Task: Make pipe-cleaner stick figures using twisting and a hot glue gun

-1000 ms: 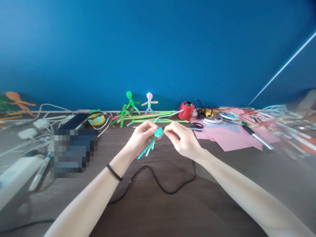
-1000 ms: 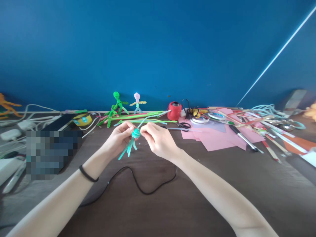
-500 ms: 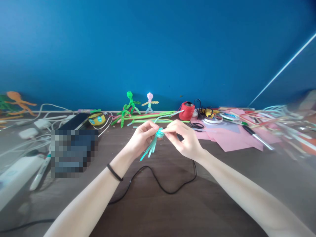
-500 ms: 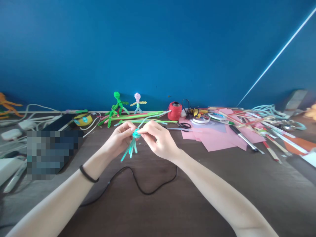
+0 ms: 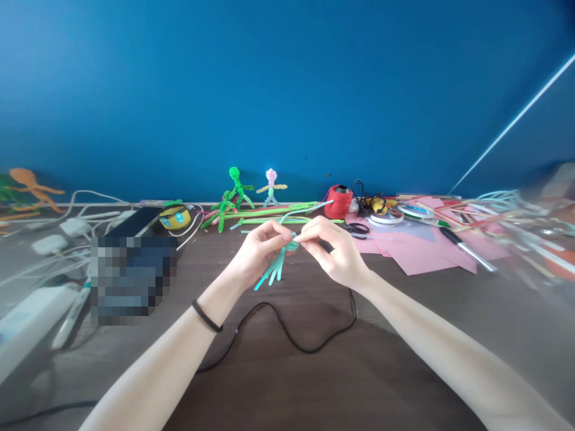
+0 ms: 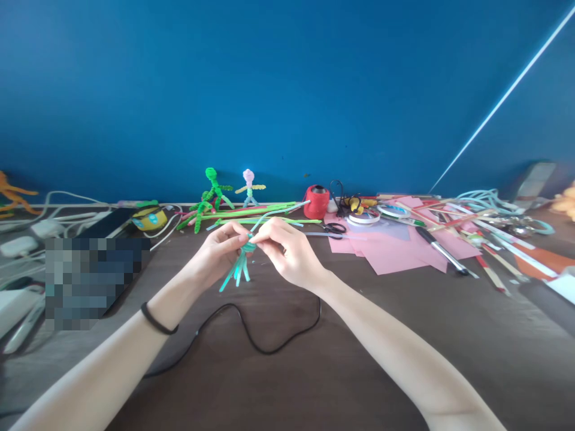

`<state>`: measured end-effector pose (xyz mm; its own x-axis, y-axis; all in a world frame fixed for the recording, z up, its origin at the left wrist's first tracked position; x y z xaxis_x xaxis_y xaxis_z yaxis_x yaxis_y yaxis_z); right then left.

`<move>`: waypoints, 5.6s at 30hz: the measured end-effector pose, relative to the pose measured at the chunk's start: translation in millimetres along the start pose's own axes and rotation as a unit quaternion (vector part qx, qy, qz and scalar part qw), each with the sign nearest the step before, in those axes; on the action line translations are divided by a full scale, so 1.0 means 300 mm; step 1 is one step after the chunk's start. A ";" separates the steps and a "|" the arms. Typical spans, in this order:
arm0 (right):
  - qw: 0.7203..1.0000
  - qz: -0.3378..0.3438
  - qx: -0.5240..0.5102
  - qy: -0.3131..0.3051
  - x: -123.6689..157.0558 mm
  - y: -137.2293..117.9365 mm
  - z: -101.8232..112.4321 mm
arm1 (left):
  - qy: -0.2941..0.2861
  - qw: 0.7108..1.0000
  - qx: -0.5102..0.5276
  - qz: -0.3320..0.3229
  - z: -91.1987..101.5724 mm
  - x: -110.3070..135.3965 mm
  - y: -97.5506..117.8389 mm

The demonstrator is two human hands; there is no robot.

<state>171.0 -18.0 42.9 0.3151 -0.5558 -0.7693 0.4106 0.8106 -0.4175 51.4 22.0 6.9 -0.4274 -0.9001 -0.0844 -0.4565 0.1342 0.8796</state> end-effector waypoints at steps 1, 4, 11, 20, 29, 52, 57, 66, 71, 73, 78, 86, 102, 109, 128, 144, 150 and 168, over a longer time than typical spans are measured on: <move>1.000 0.000 -0.003 0.001 -0.001 0.000 0.000 | 0.002 1.000 0.001 -0.001 0.000 0.000 0.000; 1.000 -0.003 -0.009 0.005 -0.003 0.003 0.000 | 0.002 1.000 0.007 -0.009 -0.001 0.000 0.004; 1.000 -0.022 -0.019 0.010 0.003 0.021 0.001 | 0.001 1.000 0.004 -0.016 -0.005 0.000 0.004; 0.996 -0.070 -0.061 0.007 0.003 0.033 -0.006 | -0.005 1.000 -0.013 -0.005 -0.012 0.006 0.001; 0.995 -0.071 -0.063 0.009 0.007 0.042 -0.008 | -0.009 1.000 0.011 0.005 -0.005 0.001 -0.009; 0.996 -0.050 -0.073 0.003 0.003 0.035 -0.013 | -0.024 1.000 -0.001 0.010 -0.014 0.001 -0.013; 0.996 -0.056 -0.076 0.002 0.005 0.041 -0.017 | -0.020 1.000 0.002 0.012 -0.009 0.000 -0.020; 0.971 -0.234 -0.043 0.002 0.033 0.142 -0.009 | -0.010 0.999 0.025 0.037 0.029 -0.014 -0.031; 0.865 -0.381 0.303 -0.126 0.099 0.306 0.003 | -0.041 0.996 0.064 0.038 0.040 -0.022 -0.036; 0.812 -0.407 0.366 -0.200 0.128 0.346 -0.007 | -0.058 0.995 0.077 0.036 0.036 -0.020 -0.033; 0.773 -0.423 0.390 -0.268 0.150 0.359 -0.016 | -0.089 0.991 0.096 0.031 0.026 -0.013 -0.020; 0.827 -0.388 0.239 -0.329 0.141 0.370 -0.015 | -0.115 0.988 0.096 0.022 0.032 -0.009 -0.014; 0.807 -0.430 -0.400 -0.057 0.088 0.315 -0.015 | -0.103 0.992 0.064 -0.030 0.092 -0.023 0.034; 0.843 -0.276 -0.442 -0.134 0.031 0.183 -0.002 | -0.103 0.993 0.056 -0.013 0.104 -0.029 0.021; 0.926 -0.223 -0.275 -0.129 -0.003 0.096 0.004 | -0.073 0.995 0.057 -0.035 0.113 -0.033 0.021; 0.934 -0.234 -0.250 -0.098 0.003 0.117 0.016 | -0.061 0.996 0.059 -0.038 0.111 -0.033 0.023; 0.933 -0.233 -0.258 -0.091 0.006 0.117 0.019 | -0.060 0.996 0.060 -0.040 0.112 -0.032 0.024; 0.932 -0.239 -0.257 -0.092 0.001 0.098 0.012 | -0.069 0.996 0.052 -0.036 0.115 -0.034 0.015</move>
<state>186.3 4.9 32.1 0.3619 -0.8596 -0.3608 0.0919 0.4180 -0.9038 26.8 46.1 -4.2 -0.4898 -0.8447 -0.2159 -0.5656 0.1193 0.8160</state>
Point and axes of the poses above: each hand's wrist, its own x-axis away from the middle knuckle, its own z-axis out of the back of the hand, y = z × x, the point moved 6 cm from there along -x, towards the middle knuckle, and after that the axes turned 6 degrees about x, right-handed, at the moved point
